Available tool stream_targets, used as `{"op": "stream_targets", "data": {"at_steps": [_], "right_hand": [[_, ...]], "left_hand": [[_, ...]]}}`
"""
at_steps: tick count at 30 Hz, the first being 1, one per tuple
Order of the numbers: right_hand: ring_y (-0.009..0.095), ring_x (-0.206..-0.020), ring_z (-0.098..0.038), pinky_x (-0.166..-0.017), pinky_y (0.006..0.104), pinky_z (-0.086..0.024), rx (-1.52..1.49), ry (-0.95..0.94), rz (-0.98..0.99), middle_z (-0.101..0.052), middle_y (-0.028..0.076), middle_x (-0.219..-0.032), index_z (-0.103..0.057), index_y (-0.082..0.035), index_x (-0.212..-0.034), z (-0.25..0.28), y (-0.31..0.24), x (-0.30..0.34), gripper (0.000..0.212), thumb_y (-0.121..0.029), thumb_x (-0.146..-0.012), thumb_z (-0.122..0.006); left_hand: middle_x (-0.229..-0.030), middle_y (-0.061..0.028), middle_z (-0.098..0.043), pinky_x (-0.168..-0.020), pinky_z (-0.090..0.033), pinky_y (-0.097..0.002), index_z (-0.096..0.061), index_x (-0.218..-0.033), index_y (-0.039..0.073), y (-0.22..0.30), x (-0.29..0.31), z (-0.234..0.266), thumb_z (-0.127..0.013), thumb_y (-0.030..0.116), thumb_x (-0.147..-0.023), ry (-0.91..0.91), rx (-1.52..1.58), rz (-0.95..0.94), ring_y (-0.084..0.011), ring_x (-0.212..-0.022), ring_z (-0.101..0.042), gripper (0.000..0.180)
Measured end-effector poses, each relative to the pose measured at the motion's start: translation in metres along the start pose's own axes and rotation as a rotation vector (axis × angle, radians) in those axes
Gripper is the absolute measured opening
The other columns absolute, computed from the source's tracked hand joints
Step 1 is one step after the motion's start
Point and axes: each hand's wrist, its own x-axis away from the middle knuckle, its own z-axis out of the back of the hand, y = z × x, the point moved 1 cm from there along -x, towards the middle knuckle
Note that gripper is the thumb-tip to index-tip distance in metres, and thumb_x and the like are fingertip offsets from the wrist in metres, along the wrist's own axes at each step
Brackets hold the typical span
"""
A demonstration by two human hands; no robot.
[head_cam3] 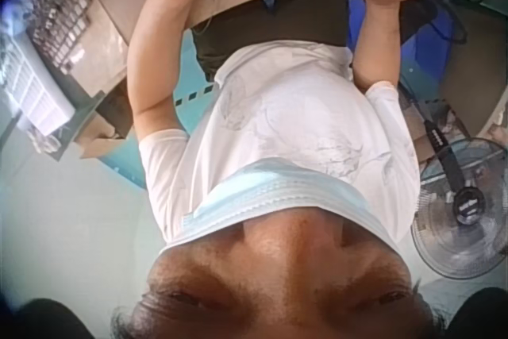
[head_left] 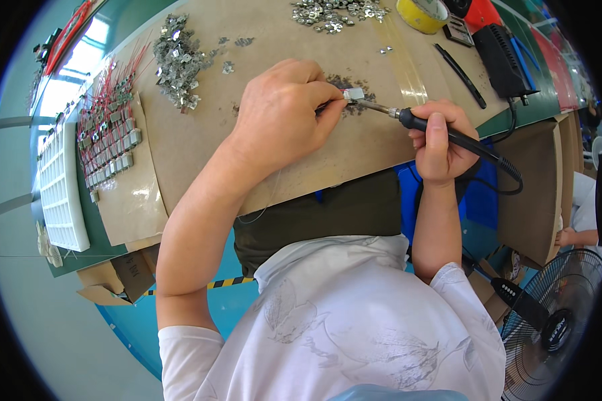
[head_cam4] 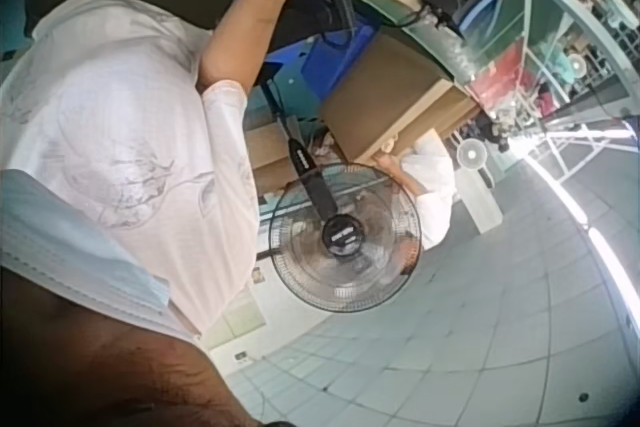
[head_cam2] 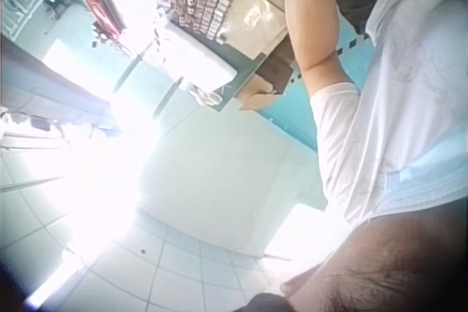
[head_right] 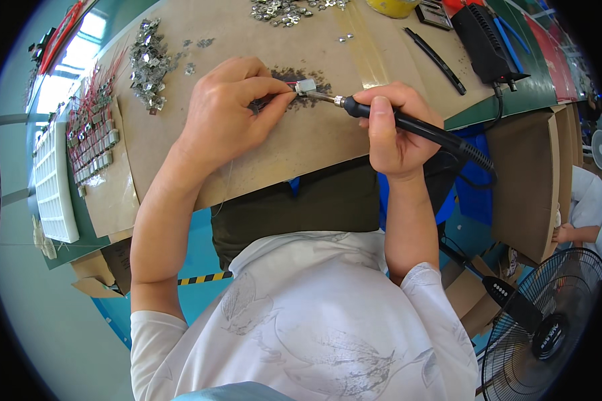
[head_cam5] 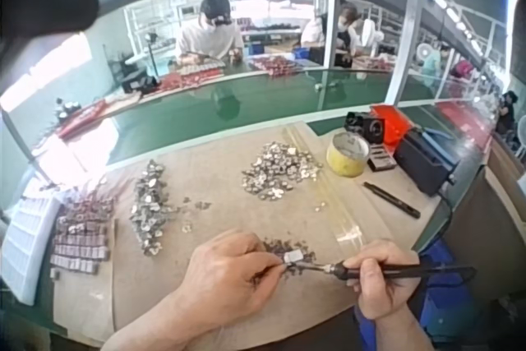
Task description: Soldering wires onto small electronic components at an assembly line station.
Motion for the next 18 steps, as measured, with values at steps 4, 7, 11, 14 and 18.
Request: {"op": "stream_targets", "data": {"at_steps": [4, 7, 11, 14, 18], "right_hand": [[0.007, -0.057, -0.059, -0.053, 0.0212, -0.044, -0.019, -0.004, 0.008, -0.07, 0.009, -0.078, -0.072, 0.004, -0.092, -0.002, 0.0, -0.001, 0.016, 0.0, -0.098, -0.058], [0.007, -0.057, -0.058, -0.052, 0.0206, -0.044, -0.09, 0.039, 0.004, -0.07, 0.009, -0.079, -0.072, 0.005, -0.096, 0.001, 0.004, 0.003, 0.015, -0.001, -0.098, -0.058], [0.006, -0.058, -0.058, -0.052, 0.0188, -0.044, -0.16, 0.145, -0.025, -0.071, 0.011, -0.087, -0.071, 0.005, -0.105, 0.0, 0.005, 0.003, 0.015, -0.003, -0.101, -0.059], [0.006, -0.062, -0.06, -0.053, 0.0178, -0.044, -0.14, 0.076, -0.041, -0.072, 0.011, -0.093, -0.071, 0.004, -0.111, 0.002, 0.007, 0.002, 0.016, -0.005, -0.104, -0.06], [0.018, -0.084, -0.077, -0.07, 0.0287, -0.059, 0.036, -0.102, 0.03, -0.077, 0.014, -0.105, -0.071, 0.002, -0.125, -0.007, 0.009, -0.01, 0.026, -0.011, -0.103, -0.071]], "left_hand": [[-0.081, -0.0059, -0.067, -0.069, -0.055, -0.0414, -0.079, -0.082, 0.007, 0.0, 0.001, -0.001, -0.08, 0.014, -0.08, -0.021, -0.018, 0.044, -0.0291, -0.08, -0.066, 0.007], [-0.081, -0.0063, -0.067, -0.069, -0.055, -0.0407, -0.076, -0.083, 0.006, 0.001, -0.002, 0.002, -0.08, 0.012, -0.081, 0.02, 0.005, 0.043, -0.029, -0.08, -0.066, 0.008], [-0.078, -0.0079, -0.066, -0.066, -0.054, -0.0371, -0.072, -0.087, 0.003, 0.008, -0.009, 0.009, -0.078, 0.005, -0.084, 0.089, 0.215, 0.189, -0.0256, -0.074, -0.064, 0.007], [-0.076, -0.0091, -0.063, -0.062, -0.051, -0.0346, -0.071, -0.089, 0.003, 0.017, -0.012, 0.012, -0.077, 0.001, -0.084, 0.082, 0.561, 0.554, -0.0226, -0.068, -0.062, 0.007], [-0.079, -0.0064, -0.059, -0.058, -0.045, -0.0307, -0.073, -0.093, 0.002, 0.018, -0.006, 0.017, -0.082, 0.006, -0.084, -0.096, 0.261, 0.3, -0.0143, -0.063, -0.056, 0.014]]}}
